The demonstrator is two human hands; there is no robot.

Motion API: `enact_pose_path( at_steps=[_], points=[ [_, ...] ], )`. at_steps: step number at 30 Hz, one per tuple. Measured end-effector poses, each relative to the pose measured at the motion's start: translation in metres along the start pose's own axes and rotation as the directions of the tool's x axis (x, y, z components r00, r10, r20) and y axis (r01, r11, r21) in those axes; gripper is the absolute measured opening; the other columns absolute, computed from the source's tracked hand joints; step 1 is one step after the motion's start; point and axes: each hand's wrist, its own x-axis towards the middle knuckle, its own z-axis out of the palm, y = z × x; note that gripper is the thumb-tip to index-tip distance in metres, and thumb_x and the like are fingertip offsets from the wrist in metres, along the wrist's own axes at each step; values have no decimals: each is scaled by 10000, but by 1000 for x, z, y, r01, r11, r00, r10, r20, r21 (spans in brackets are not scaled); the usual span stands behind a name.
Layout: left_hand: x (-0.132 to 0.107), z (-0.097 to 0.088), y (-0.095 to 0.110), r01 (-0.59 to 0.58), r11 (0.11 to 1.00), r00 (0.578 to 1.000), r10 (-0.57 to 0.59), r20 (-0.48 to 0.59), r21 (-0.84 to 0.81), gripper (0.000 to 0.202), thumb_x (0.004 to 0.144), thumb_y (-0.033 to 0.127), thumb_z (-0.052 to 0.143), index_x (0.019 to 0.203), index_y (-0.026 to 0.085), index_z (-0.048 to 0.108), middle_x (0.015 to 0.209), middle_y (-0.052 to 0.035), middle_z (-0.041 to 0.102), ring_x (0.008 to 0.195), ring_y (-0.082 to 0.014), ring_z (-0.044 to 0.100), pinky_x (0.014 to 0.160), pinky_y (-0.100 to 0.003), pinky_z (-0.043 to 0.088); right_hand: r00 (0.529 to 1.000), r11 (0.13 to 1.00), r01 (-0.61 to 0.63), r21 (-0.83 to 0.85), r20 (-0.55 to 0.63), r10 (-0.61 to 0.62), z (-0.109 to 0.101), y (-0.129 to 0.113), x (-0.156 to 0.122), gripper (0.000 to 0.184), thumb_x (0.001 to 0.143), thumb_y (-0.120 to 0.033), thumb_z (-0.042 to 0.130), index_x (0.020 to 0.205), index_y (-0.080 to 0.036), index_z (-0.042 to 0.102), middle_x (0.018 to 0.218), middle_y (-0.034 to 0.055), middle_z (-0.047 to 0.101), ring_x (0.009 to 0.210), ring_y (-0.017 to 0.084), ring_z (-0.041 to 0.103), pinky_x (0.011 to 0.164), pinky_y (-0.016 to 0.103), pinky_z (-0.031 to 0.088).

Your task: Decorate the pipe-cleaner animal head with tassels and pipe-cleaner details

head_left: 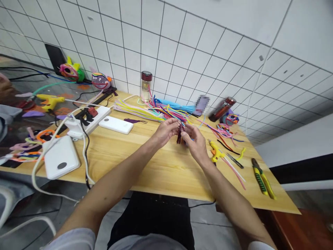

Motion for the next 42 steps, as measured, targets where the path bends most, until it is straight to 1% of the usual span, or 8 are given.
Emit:
enact_pose_path(
  at_steps=[7, 10, 16, 18, 20, 23, 30, 42],
  points=[
    [2, -6, -9, 25, 999, 1000, -25, 5, 27, 259, 742, 202, 895, 869, 156, 673, 776, 1, 703, 664, -99, 646, 666, -224, 502, 994, 998, -68, -7, -91, 67, 9, 6, 2, 335, 874, -460, 732, 1081, -221, 843, 883, 33, 823, 758, 203, 710, 750, 350, 586],
    [8, -19, -1, 52, 979, 998, -44, -48, 197, 167, 767, 188, 835, 832, 165, 682, 687, 9, 660, 566, -98, 548, 566, -230, 419, 991, 995, -99, 9, -91, 100, 4, 5, -4, 306, 859, -469, 732, 976, -209, 842, 739, 11, 753, 633, 174, 630, 609, 308, 515],
    [10, -46, 29, -40, 682, 942, 269, -200, 730, 105, 713, 170, 772, 669, 194, 680, 733, -19, 675, 717, -164, 594, 651, -271, 452, 983, 992, -120, 38, -136, 125, -3, -2, -20, 263, 862, -455, 720, 882, -203, 794, 698, 0, 708, 592, 162, 597, 577, 302, 481],
    [4, -41, 31, -31, 693, 996, 83, -36, 720, 134, 748, 290, 782, 681, 189, 722, 665, -16, 628, 617, -148, 532, 577, -278, 396, 974, 995, -96, 1, -205, 94, -5, -3, -23, 269, 870, -453, 704, 914, -205, 796, 744, 16, 745, 648, 185, 654, 635, 323, 528],
    [-3, -28, 25, -23, 755, 973, -134, 189, 656, 268, 769, 425, 795, 682, 178, 743, 618, -12, 584, 543, -123, 463, 523, -275, 331, 962, 993, -57, -100, -272, 27, -8, -4, -25, 268, 890, -448, 678, 945, -216, 800, 795, 31, 782, 701, 209, 698, 697, 351, 566],
    [-12, -6, 6, -79, 839, 942, -113, 315, 538, 393, 754, 523, 830, 635, 172, 699, 645, -17, 597, 552, -101, 457, 522, -257, 316, 944, 948, 22, -319, -305, -124, -10, -2, -28, 237, 914, -420, 651, 947, -237, 798, 856, 53, 818, 744, 234, 724, 767, 391, 589],
    [-12, 5, -29, -69, 894, 970, -43, 239, 442, 412, 729, 553, 829, 664, 162, 721, 608, 1, 567, 537, -90, 438, 518, -263, 274, 920, 852, 103, -514, -277, -278, -4, 9, -36, 226, 968, -416, 624, 948, -248, 774, 838, 64, 814, 759, 241, 736, 789, 395, 582],
    [-11, 6, -31, -6, 965, 981, -45, 190, 260, 417, 686, 518, 912, 735, 158, 705, 605, 39, 529, 525, -64, 395, 526, -260, 247, 946, 930, 45, -364, -284, -157, 3, 7, -43, 330, 936, -430, 694, 1209, -245, 680, 814, 15, 804, 735, 227, 739, 812, 383, 601]
  ],
)
